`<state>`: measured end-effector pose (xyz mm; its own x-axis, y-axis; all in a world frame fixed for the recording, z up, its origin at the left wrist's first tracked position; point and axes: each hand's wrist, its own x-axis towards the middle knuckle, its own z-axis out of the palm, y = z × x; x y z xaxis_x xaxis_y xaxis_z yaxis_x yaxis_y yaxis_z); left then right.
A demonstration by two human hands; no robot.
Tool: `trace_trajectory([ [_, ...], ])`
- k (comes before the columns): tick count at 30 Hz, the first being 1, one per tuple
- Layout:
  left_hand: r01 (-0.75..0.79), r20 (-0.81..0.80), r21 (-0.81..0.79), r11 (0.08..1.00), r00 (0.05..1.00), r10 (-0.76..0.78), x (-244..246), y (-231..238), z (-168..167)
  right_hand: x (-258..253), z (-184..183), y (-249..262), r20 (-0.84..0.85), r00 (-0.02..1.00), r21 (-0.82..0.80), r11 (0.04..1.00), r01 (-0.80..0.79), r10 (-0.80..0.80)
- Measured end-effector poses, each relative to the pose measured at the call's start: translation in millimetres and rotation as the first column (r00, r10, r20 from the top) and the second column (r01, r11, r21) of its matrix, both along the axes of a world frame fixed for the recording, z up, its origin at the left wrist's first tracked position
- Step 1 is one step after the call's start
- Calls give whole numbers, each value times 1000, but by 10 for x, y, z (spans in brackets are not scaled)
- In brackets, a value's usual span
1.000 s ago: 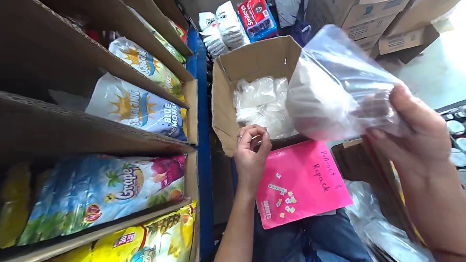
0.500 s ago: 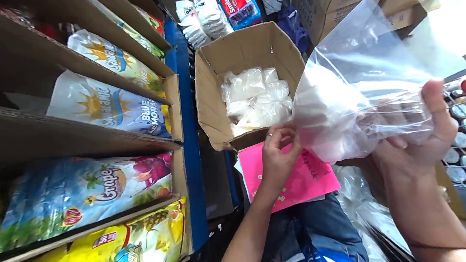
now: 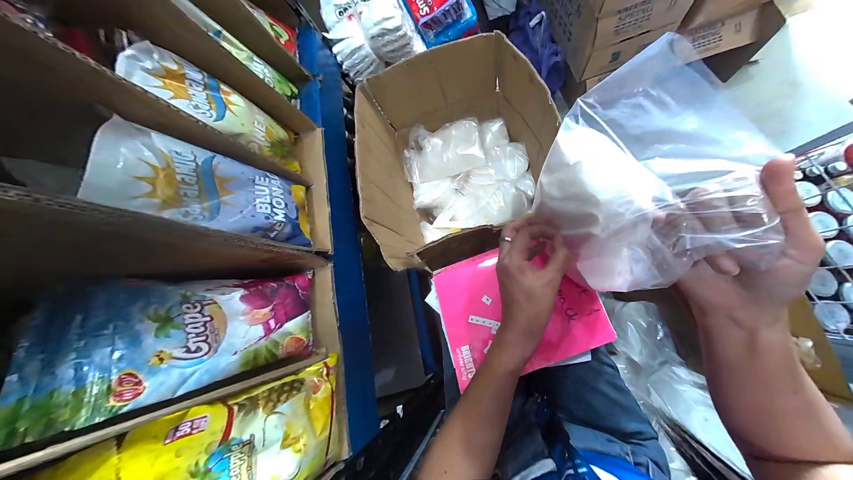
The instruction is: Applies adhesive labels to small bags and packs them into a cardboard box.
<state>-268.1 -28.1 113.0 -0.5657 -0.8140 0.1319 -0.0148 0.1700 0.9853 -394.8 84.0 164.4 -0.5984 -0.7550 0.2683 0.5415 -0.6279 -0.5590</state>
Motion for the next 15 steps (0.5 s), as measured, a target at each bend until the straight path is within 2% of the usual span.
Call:
trace_trajectory([
  [6,-36,4,-125,992,999,36,-71,19,-36,27,-12,-11,3,1000,7,1000,4,-4],
  [10,32,-31,-194,981,999,-39,-17,-13,-78,2,-20,-12,17,1000,-10,1000,-10,10],
  [15,32,-17,-134,991,999,-35,58,17,-57,4,-18,-19,35,999,-7,1000,-12,12],
])
